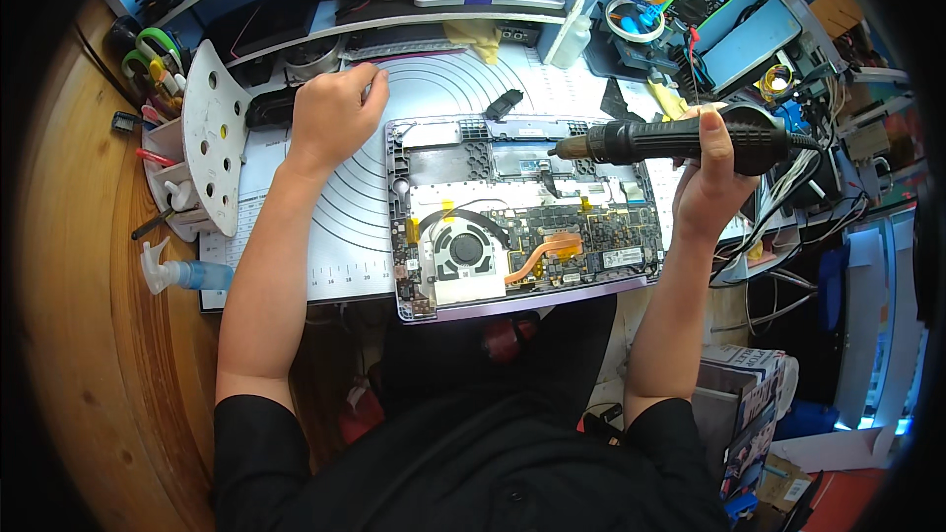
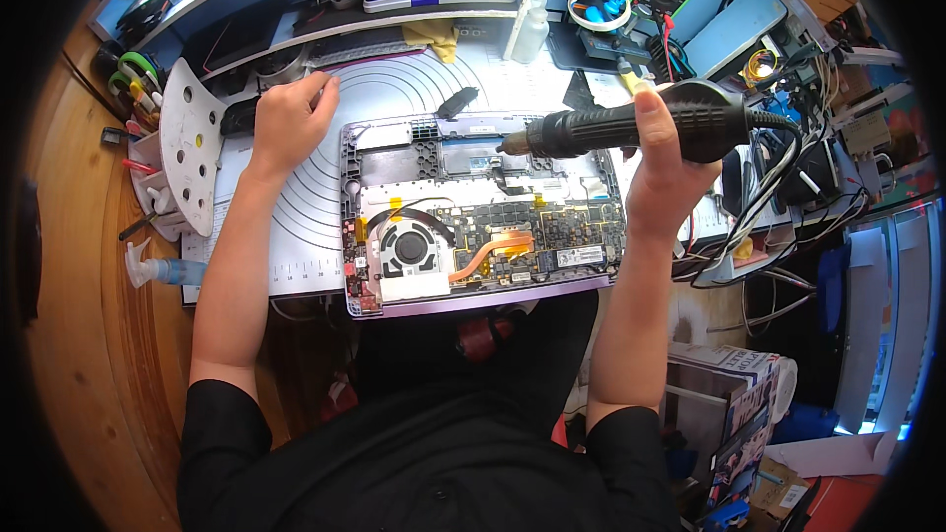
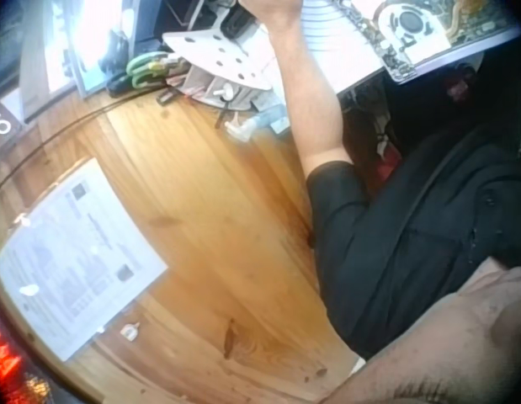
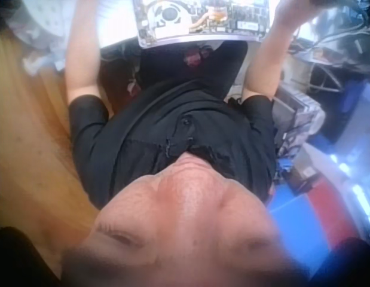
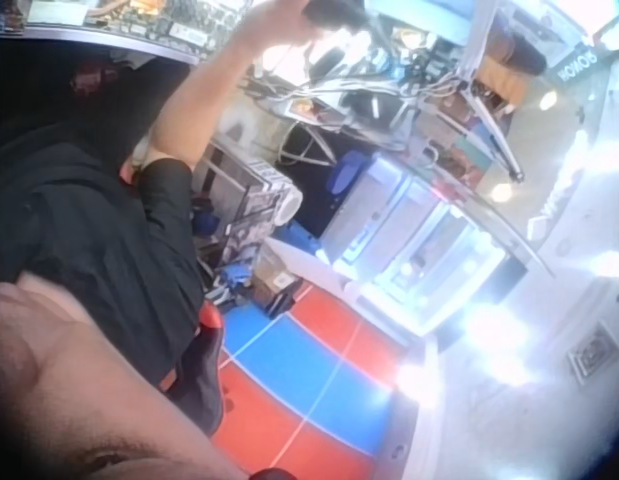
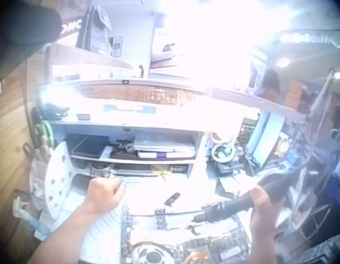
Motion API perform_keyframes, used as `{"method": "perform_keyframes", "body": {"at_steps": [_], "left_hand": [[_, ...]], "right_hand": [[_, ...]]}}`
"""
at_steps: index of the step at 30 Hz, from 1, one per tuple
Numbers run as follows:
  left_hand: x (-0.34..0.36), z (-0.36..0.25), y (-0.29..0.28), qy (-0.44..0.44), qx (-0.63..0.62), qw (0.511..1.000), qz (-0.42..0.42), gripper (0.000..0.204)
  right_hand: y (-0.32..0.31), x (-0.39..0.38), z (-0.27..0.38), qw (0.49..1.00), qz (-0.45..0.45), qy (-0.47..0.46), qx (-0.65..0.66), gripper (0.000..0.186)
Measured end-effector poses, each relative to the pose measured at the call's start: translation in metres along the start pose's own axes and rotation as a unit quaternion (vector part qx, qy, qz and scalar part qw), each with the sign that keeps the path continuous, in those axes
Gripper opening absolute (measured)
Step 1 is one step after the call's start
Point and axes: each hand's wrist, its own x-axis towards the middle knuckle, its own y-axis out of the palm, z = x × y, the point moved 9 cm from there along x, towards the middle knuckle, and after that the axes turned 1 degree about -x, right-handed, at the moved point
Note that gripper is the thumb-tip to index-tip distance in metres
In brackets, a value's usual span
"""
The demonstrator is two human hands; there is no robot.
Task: The person cleans internal laptop components with a brush and then applies heat to specific areas of the motherboard using a hot air gun.
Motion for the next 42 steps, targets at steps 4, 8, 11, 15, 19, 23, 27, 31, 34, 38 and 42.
{"method": "perform_keyframes", "body": {"at_steps": [4,8,11,15,19,23,27,31,34,38,42], "left_hand": [[0.000,0.001,0.000,-0.002,0.005,1.000,0.004,0.020],[0.001,-0.002,-0.003,0.005,0.000,1.000,-0.008,0.021],[-0.001,0.001,0.001,-0.008,0.014,1.000,0.014,0.020],[-0.001,-0.001,-0.002,0.007,-0.002,1.000,-0.016,0.016],[0.002,-0.018,-0.017,0.018,-0.038,0.999,-0.035,0.007],[-0.002,-0.085,-0.016,0.127,-0.131,0.983,0.008,0.009],[0.000,-0.164,0.024,0.238,-0.163,0.945,0.157,0.008],[0.004,-0.183,0.076,0.244,-0.151,0.924,0.252,0.013],[0.004,-0.187,0.093,0.243,-0.149,0.915,0.284,0.020],[0.005,-0.178,0.105,0.213,-0.161,0.910,0.316,0.020],[0.004,-0.179,0.106,0.185,-0.176,0.905,0.339,0.015]], "right_hand": [[0.010,-0.003,0.000,0.995,0.038,0.040,0.079,0.022],[0.006,-0.007,0.006,0.999,-0.002,0.016,0.035,0.021],[-0.002,-0.014,0.005,0.999,-0.023,0.018,0.023,0.023],[-0.034,-0.023,0.018,0.994,-0.040,0.042,0.091,0.031],[-0.112,-0.046,0.022,0.974,-0.132,0.088,0.158,0.043],[-0.185,-0.081,0.026,0.949,-0.212,0.145,0.185,0.045],[-0.234,-0.112,0.051,0.952,-0.249,0.130,0.118,0.045],[-0.259,-0.132,0.061,0.952,-0.262,0.119,0.099,0.045],[-0.275,-0.141,0.067,0.942,-0.300,0.127,0.083,0.043],[-0.307,-0.152,0.068,0.924,-0.356,0.127,0.058,0.050],[-0.324,-0.158,0.065,0.924,-0.356,0.119,0.074,0.051]]}}
